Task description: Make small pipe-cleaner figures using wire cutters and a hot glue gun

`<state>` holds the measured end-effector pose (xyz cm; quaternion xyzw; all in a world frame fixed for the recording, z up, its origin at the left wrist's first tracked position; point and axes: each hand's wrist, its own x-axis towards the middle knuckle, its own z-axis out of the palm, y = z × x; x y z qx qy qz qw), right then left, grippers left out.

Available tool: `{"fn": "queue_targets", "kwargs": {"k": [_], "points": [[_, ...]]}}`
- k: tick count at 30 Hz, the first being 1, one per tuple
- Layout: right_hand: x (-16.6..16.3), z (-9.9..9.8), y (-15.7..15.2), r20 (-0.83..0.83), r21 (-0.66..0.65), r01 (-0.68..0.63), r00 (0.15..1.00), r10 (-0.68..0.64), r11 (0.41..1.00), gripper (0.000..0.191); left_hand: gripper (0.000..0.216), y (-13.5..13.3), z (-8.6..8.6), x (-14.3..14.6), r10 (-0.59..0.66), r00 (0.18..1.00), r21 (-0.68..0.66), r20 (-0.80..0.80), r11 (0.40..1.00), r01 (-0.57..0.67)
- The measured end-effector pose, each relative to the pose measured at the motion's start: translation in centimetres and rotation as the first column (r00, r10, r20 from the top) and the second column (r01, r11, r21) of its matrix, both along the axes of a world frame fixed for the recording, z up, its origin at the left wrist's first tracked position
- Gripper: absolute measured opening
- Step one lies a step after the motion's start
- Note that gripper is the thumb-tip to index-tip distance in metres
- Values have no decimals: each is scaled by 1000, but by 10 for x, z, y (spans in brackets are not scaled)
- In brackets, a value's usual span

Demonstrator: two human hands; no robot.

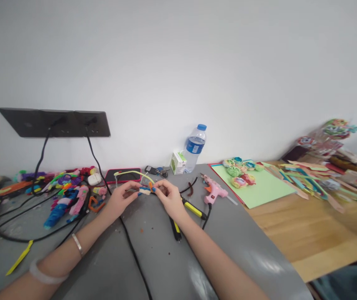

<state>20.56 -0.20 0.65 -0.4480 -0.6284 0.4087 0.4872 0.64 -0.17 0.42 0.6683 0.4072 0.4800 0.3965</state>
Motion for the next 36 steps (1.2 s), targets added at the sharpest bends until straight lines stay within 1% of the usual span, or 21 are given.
{"fn": "queue_targets", "kwargs": {"k": [5,8,15,18,21,24,26,28,33,36], "points": [[-1,1,-1,-1,7,5,1000,-5,1000,24,17,-1,1,0,10,1000,-8,-1,1000,-10],[0,2,1,-38,8,11,999,-11,1000,28,16,0,0,0,18,1000,-2,1,1000,-18],[2,3,4,-117,-34,-25,993,20,999,34,16,0,-3,0,31,1000,-14,7,999,-31],[2,3,5,-153,-52,-36,988,28,998,34,17,3,-6,-1,40,998,-24,55,999,-39],[2,2,5,-187,-68,-33,982,20,997,33,21,9,-9,-4,116,981,-61,157,992,-108],[2,2,5,-190,-69,-16,982,2,998,30,27,14,-11,-6,227,935,-96,272,973,-208],[3,2,5,-168,-62,1,986,-11,998,30,30,15,-11,-7,278,907,-115,318,960,-254],[3,2,5,-142,-54,13,990,-20,998,30,31,15,-11,-7,304,894,-126,330,952,-277],[4,-1,5,-137,-50,22,990,-29,998,25,29,13,-10,-6,301,904,-93,303,954,-287],[3,-3,6,-160,-63,59,985,-68,996,28,26,11,-11,-4,244,933,-65,265,970,-235]]}}
